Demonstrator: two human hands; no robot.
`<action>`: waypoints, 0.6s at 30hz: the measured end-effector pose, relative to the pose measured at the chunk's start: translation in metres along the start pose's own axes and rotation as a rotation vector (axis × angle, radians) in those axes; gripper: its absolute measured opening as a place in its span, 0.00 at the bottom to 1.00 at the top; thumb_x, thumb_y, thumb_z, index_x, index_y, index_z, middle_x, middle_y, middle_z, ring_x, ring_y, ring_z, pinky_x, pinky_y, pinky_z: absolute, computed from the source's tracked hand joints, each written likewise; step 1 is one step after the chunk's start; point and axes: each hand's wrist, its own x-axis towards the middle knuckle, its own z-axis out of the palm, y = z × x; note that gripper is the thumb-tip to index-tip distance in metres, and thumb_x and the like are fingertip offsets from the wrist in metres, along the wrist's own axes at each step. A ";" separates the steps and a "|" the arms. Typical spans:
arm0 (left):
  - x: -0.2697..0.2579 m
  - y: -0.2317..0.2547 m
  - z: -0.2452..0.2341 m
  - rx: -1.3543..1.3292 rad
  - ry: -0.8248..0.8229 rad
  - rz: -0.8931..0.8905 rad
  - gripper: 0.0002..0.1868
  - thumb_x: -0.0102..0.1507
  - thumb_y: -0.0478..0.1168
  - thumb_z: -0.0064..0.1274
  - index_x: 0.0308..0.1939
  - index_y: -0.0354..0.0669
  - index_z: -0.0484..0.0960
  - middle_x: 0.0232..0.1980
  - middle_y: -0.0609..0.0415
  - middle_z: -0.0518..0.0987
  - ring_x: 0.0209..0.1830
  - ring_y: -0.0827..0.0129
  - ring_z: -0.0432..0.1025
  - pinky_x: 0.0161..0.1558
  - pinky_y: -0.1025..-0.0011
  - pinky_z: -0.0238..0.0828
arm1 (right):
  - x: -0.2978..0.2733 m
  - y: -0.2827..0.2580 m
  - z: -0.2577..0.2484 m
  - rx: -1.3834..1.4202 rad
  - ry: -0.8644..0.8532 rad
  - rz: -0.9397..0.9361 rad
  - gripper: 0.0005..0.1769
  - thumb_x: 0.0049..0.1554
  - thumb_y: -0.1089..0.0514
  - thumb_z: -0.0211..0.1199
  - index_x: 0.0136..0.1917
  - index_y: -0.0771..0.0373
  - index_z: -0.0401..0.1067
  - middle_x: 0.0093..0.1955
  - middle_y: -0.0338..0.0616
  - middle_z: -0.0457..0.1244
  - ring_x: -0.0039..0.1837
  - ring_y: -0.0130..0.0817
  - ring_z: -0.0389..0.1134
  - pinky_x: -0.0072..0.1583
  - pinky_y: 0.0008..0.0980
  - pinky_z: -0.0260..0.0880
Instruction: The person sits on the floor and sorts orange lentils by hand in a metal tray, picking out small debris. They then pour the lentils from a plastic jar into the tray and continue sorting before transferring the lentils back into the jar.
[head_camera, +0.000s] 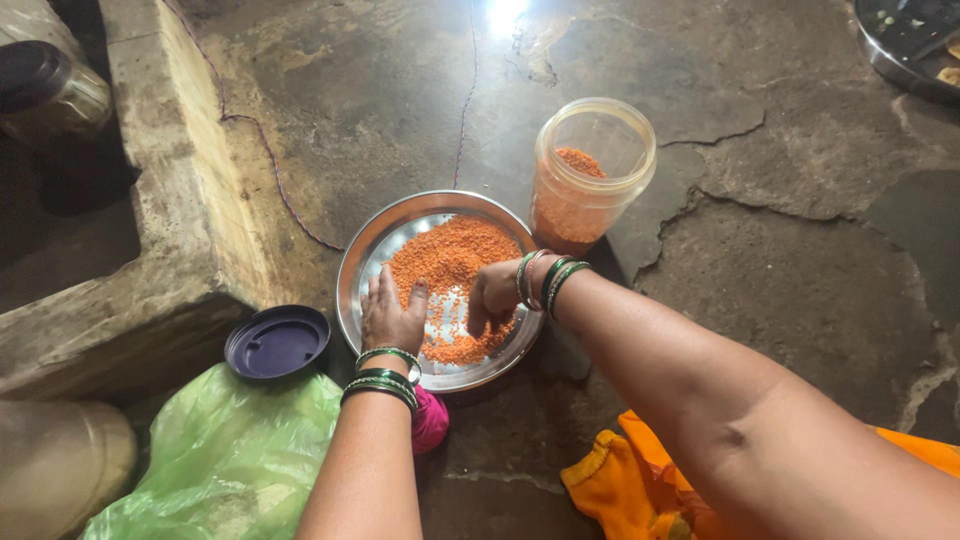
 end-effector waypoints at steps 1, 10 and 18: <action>0.001 0.000 0.001 0.001 -0.011 -0.005 0.47 0.65 0.70 0.38 0.80 0.48 0.51 0.81 0.38 0.52 0.80 0.39 0.46 0.77 0.53 0.41 | -0.005 -0.001 0.003 -0.048 -0.045 0.063 0.25 0.53 0.72 0.48 0.52 0.60 0.83 0.50 0.41 0.74 0.51 0.31 0.74 0.55 0.33 0.76; -0.001 0.003 0.003 0.027 -0.069 -0.041 0.48 0.64 0.72 0.37 0.80 0.48 0.52 0.82 0.39 0.50 0.80 0.39 0.45 0.77 0.54 0.43 | 0.013 0.011 0.008 0.257 0.294 -0.072 0.31 0.50 0.78 0.45 0.58 0.61 0.80 0.54 0.46 0.74 0.58 0.33 0.75 0.60 0.33 0.77; 0.003 0.002 0.000 -0.014 -0.056 -0.054 0.45 0.65 0.72 0.36 0.78 0.50 0.56 0.81 0.38 0.50 0.80 0.37 0.45 0.77 0.53 0.42 | 0.030 0.024 -0.020 0.136 0.754 -0.193 0.29 0.51 0.77 0.51 0.58 0.58 0.81 0.56 0.46 0.73 0.59 0.32 0.73 0.63 0.31 0.72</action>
